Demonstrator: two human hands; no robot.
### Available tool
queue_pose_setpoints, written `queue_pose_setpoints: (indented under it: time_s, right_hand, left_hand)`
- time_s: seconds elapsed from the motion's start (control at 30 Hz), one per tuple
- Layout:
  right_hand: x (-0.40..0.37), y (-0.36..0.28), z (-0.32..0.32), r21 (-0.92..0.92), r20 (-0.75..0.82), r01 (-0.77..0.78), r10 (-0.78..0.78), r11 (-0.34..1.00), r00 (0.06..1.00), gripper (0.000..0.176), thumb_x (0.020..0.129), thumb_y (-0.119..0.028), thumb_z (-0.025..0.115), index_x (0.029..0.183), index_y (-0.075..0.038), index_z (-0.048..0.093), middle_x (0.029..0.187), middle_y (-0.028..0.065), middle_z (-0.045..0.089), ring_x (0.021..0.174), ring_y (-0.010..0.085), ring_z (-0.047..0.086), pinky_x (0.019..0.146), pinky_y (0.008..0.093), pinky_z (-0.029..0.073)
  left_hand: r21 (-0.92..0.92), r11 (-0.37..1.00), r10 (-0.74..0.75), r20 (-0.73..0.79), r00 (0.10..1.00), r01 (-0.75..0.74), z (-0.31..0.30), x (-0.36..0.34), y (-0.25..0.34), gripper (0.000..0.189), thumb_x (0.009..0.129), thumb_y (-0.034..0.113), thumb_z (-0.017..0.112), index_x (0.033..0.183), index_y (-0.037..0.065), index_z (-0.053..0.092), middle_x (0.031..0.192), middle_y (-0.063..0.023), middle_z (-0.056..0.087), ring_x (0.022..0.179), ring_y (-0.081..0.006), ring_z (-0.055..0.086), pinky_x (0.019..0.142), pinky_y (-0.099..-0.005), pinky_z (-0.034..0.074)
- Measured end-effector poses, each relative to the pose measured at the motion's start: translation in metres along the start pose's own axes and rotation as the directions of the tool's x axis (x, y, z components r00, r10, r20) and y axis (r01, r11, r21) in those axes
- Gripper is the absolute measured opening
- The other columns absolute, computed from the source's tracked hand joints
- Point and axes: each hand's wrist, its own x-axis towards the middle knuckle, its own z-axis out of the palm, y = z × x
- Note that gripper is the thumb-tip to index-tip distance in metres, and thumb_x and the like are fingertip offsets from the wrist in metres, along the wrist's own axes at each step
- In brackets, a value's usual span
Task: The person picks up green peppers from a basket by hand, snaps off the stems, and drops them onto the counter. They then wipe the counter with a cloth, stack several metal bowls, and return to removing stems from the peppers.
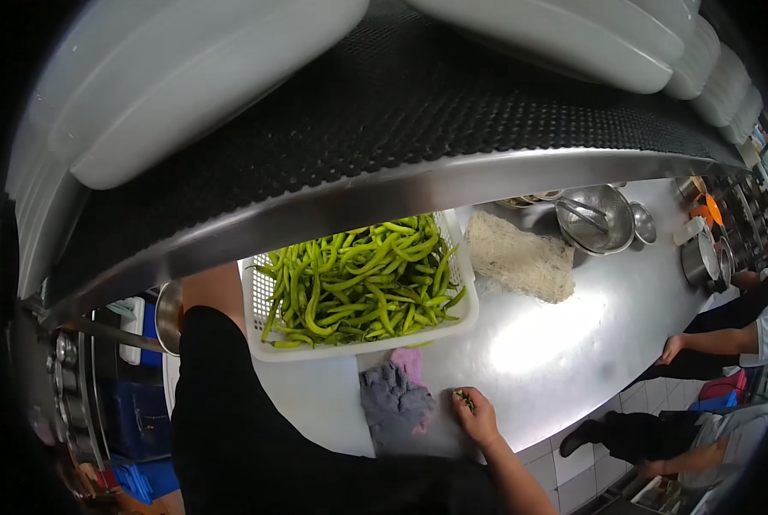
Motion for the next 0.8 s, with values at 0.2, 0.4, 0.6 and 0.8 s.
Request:
queue_pose_setpoints:
  time_s: [0.2, 0.4, 0.6, 0.8]
  right_hand:
    - [0.002, -0.007, -0.003, -0.005, 0.028, -0.012, 0.012, 1.0, 1.0, 0.017, 0.091, -0.016, 0.058, 0.097, -0.001, 0.06, 0.072, 0.0013, 0.06, 0.065, 0.0083, 0.055, 0.061, 0.0241, 0.046]
    - [0.001, -0.009, -0.008, 0.025, 0.04, 0.0, -0.001, 1.0, 0.999, 0.022, 0.09, -0.022, 0.06, 0.1, -0.003, 0.059, 0.074, 0.0039, 0.062, 0.068, 0.0126, 0.058, 0.063, 0.0281, 0.047]
    - [0.006, -0.007, -0.011, 0.269, 0.108, -0.034, 0.005, 0.963, 0.994, 0.012, 0.088, -0.013, 0.057, 0.095, -0.005, 0.053, 0.075, 0.003, 0.06, 0.068, 0.0101, 0.054, 0.063, 0.0246, 0.044]
    - [0.015, -0.001, -0.019, 0.318, 0.259, 0.013, -0.1, 0.948, 0.961, 0.016, 0.087, -0.008, 0.054, 0.102, -0.005, 0.054, 0.074, 0.0009, 0.058, 0.067, 0.0074, 0.051, 0.061, 0.0218, 0.042]
  left_hand:
    - [0.048, 0.992, 0.119, -0.005, 0.993, -0.119, 0.002, -0.013, 0.032, 0.03, 0.089, 0.022, 0.059, 0.113, 0.004, 0.056, 0.104, -0.0118, 0.063, 0.087, -0.0247, 0.064, 0.076, -0.0373, 0.054]
    - [0.139, 0.949, 0.26, 0.159, 0.952, -0.283, 0.033, -0.088, 0.039, 0.03, 0.089, 0.022, 0.059, 0.113, 0.004, 0.056, 0.105, -0.0113, 0.063, 0.087, -0.0242, 0.064, 0.076, -0.0369, 0.053]
    - [0.69, 0.686, -0.232, 0.509, 0.829, -0.231, 0.06, -0.263, -0.031, 0.023, 0.09, 0.02, 0.053, 0.105, 0.006, 0.064, 0.094, -0.0041, 0.067, 0.082, -0.0137, 0.063, 0.069, -0.0264, 0.049]
    - [0.566, -0.128, -0.499, 0.673, 0.546, -0.814, 0.056, -0.353, -0.084, 0.064, 0.075, 0.012, 0.064, 0.135, 0.011, 0.045, 0.132, -0.013, 0.051, 0.121, -0.029, 0.047, 0.099, -0.0387, 0.04]
